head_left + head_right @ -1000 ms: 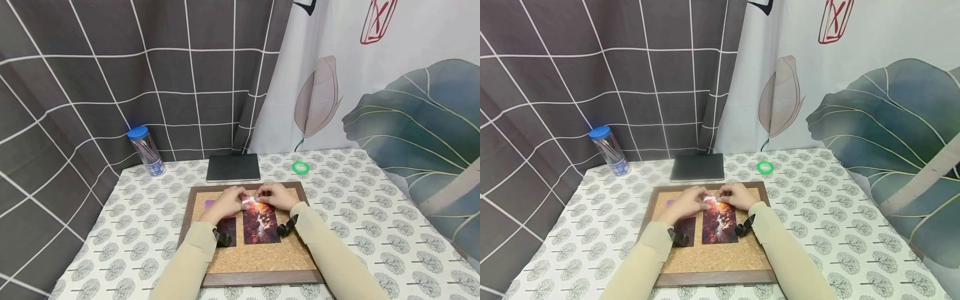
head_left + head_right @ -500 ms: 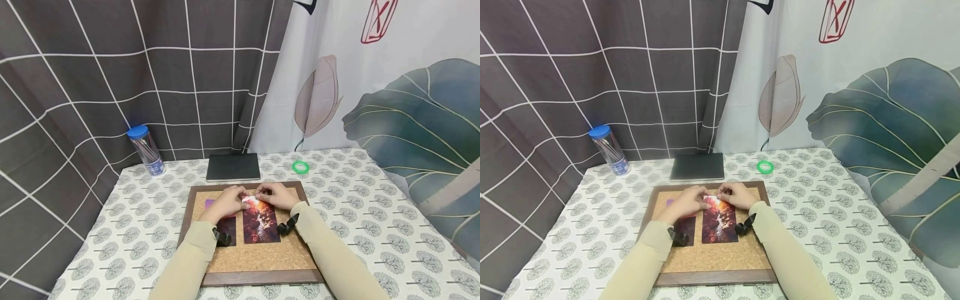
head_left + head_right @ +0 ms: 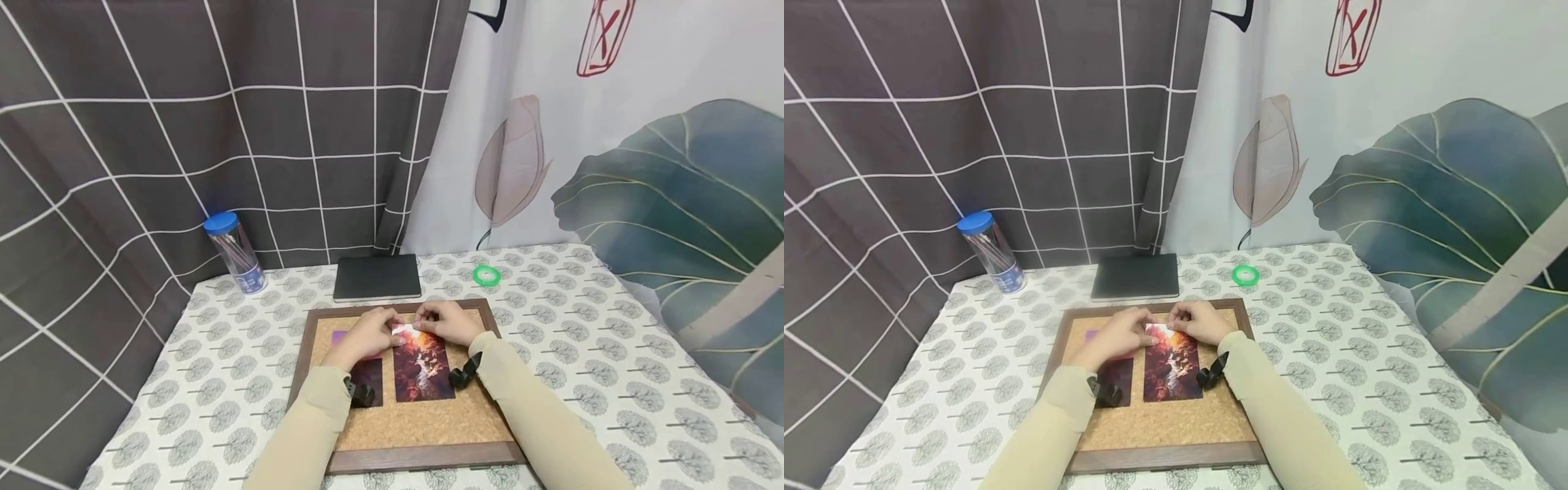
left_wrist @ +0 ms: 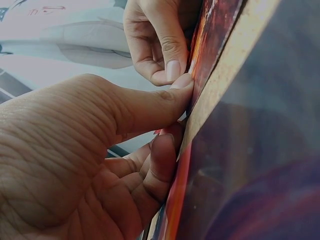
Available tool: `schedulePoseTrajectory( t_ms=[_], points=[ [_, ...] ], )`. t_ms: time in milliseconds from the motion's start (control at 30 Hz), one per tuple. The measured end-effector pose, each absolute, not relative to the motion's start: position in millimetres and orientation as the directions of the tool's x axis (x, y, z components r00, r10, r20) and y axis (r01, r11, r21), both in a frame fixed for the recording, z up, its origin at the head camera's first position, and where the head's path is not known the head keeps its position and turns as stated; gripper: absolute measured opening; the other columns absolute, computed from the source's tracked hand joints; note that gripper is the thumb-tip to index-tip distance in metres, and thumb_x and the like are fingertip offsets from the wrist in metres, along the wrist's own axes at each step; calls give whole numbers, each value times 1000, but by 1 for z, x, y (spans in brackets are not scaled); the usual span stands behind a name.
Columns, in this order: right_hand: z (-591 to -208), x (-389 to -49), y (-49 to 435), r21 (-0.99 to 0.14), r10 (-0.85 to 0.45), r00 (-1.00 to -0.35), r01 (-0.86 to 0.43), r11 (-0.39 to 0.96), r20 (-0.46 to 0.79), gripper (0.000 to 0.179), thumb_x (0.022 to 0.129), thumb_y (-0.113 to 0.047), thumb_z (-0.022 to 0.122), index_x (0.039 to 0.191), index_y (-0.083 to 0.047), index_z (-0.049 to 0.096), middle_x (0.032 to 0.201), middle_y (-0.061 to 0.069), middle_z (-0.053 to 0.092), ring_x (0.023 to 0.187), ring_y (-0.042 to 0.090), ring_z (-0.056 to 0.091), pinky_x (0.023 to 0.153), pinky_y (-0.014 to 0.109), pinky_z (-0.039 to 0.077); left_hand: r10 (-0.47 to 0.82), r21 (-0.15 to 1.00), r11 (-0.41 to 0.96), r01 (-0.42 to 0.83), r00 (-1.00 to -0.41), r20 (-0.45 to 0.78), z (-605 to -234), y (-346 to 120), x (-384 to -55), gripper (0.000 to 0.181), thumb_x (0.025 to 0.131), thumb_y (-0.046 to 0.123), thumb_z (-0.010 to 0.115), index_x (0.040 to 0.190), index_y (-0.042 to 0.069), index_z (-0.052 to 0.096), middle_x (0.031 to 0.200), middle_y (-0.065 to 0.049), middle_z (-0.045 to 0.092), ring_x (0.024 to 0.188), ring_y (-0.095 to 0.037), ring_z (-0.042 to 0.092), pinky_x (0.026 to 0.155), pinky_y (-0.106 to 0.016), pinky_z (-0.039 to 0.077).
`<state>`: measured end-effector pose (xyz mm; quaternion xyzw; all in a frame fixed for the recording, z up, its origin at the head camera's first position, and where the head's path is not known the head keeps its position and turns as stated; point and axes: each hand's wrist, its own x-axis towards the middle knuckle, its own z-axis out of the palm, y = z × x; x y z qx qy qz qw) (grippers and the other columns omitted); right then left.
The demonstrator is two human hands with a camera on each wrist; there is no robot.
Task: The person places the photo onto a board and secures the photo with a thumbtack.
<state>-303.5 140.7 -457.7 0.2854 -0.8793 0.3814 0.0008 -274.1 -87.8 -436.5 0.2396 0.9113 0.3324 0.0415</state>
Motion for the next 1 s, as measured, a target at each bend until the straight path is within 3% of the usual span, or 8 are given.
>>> schedulePoseTrajectory(
  t_ms=[400,1000],
  points=[
    [-467,-294,111,-675,-541,-822,-503,541,179,7,92,-20,74,88,-17,70,77,-7,61,69,8,55,64,26,47,420,671,637,380,-901,111,-454,-112,-253,25,85,19,82,104,12,69,94,-3,60,82,-15,58,76,-36,50],
    [-447,-300,136,-669,-445,-880,-431,605,165,7,92,-17,74,87,-17,70,78,-5,62,71,11,57,66,28,47,484,606,667,434,-870,90,-434,-85,-276,27,86,24,81,106,14,66,96,-1,60,87,-16,58,82,-36,50]
  ],
)
